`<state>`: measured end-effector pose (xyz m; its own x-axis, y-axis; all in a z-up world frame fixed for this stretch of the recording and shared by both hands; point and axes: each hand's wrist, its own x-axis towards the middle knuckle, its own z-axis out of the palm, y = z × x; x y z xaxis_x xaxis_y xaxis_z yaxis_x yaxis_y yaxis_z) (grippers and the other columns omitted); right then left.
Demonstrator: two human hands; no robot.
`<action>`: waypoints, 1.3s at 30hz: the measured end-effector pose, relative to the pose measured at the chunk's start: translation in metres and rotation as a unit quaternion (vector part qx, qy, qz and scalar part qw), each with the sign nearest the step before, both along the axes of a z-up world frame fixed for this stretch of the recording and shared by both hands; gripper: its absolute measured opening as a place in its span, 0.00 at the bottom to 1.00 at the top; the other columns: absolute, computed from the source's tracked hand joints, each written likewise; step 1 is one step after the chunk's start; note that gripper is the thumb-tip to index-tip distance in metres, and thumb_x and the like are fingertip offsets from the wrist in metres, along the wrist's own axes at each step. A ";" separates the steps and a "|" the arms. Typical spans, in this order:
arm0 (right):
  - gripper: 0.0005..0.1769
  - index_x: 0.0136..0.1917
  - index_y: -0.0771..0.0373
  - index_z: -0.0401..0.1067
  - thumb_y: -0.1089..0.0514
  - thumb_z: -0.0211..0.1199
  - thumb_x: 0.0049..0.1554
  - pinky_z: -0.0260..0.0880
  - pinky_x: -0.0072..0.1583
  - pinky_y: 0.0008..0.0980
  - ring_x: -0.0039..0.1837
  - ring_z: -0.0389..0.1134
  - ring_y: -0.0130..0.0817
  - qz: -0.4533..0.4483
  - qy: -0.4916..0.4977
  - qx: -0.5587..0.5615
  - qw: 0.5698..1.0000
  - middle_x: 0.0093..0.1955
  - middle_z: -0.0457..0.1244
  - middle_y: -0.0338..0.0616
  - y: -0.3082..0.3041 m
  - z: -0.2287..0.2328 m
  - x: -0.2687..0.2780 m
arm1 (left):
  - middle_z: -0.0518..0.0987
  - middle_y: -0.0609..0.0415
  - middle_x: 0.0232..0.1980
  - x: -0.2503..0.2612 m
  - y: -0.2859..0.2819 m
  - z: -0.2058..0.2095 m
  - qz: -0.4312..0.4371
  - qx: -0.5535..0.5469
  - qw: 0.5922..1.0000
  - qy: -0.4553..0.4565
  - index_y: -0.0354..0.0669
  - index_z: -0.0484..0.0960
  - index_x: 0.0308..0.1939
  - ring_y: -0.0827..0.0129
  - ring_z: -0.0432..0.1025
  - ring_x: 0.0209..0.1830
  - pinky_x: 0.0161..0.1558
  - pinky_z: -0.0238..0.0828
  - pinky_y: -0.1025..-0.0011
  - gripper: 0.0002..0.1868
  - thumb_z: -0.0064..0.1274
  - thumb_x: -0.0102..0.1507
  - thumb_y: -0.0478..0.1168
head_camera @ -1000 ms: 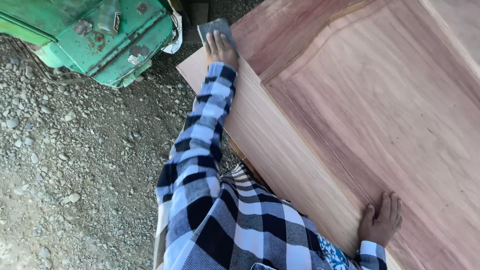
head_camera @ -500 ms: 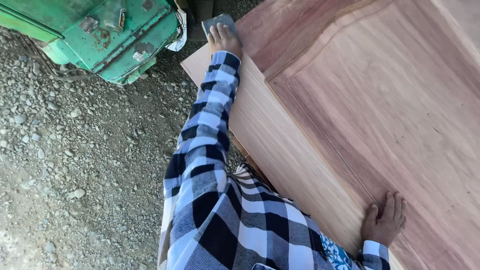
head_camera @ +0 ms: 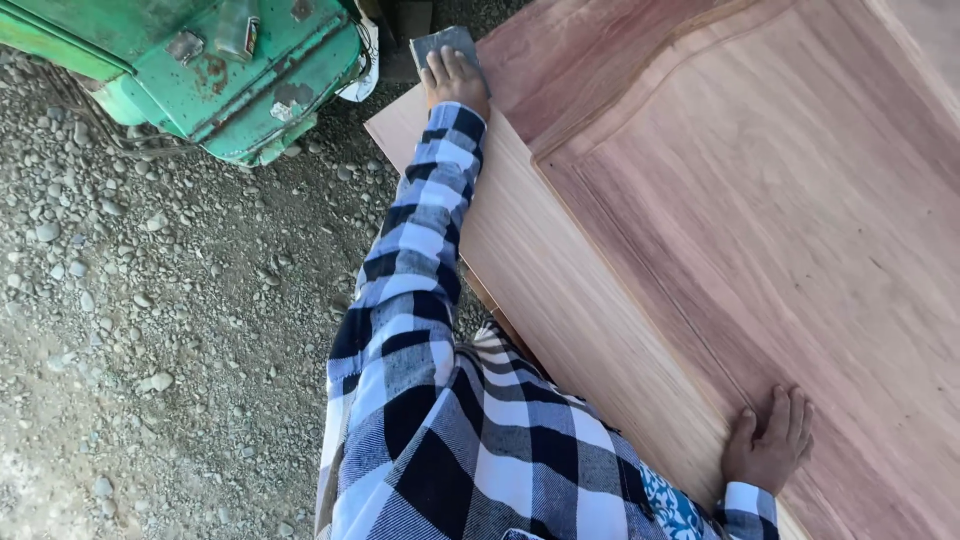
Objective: Manually sanding the surface of a wooden door panel using sandpaper.
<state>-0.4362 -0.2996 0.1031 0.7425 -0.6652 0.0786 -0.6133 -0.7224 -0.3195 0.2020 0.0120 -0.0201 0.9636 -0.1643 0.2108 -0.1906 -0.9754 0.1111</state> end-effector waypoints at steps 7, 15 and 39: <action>0.32 0.81 0.57 0.61 0.52 0.57 0.66 0.37 0.81 0.62 0.88 0.43 0.53 0.004 -0.007 0.001 1.000 0.87 0.50 0.52 -0.002 0.000 0.002 | 0.64 0.33 0.74 -0.034 -0.022 -0.012 0.035 0.002 0.999 -0.019 0.27 0.68 0.68 0.33 0.55 0.75 0.71 0.51 0.38 0.29 0.42 0.65 0.39; 0.33 0.82 0.59 0.61 0.53 0.57 0.65 0.35 0.81 0.62 0.88 0.42 0.53 0.001 0.006 0.007 1.000 0.87 0.49 0.53 -0.001 0.001 0.000 | 0.64 0.22 0.73 -0.293 -0.033 0.044 -0.241 0.032 0.966 -0.088 0.18 0.69 0.67 0.25 0.56 0.75 0.73 0.49 0.33 0.27 0.39 0.67 0.36; 0.34 0.82 0.62 0.61 0.56 0.55 0.64 0.40 0.83 0.60 0.88 0.45 0.56 0.043 -0.007 -0.007 0.999 0.87 0.51 0.56 0.000 0.007 -0.003 | 0.58 0.31 0.78 -0.080 -0.006 0.000 -0.111 0.032 0.993 0.031 0.26 0.64 0.74 0.36 0.52 0.79 0.74 0.51 0.42 0.28 0.34 0.70 0.38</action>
<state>-0.4393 -0.2997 0.1103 0.7956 -0.5976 0.0992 -0.5439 -0.7769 -0.3172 0.1225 0.0060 -0.0205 0.9133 -0.3844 0.1345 -0.3955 -0.9159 0.0684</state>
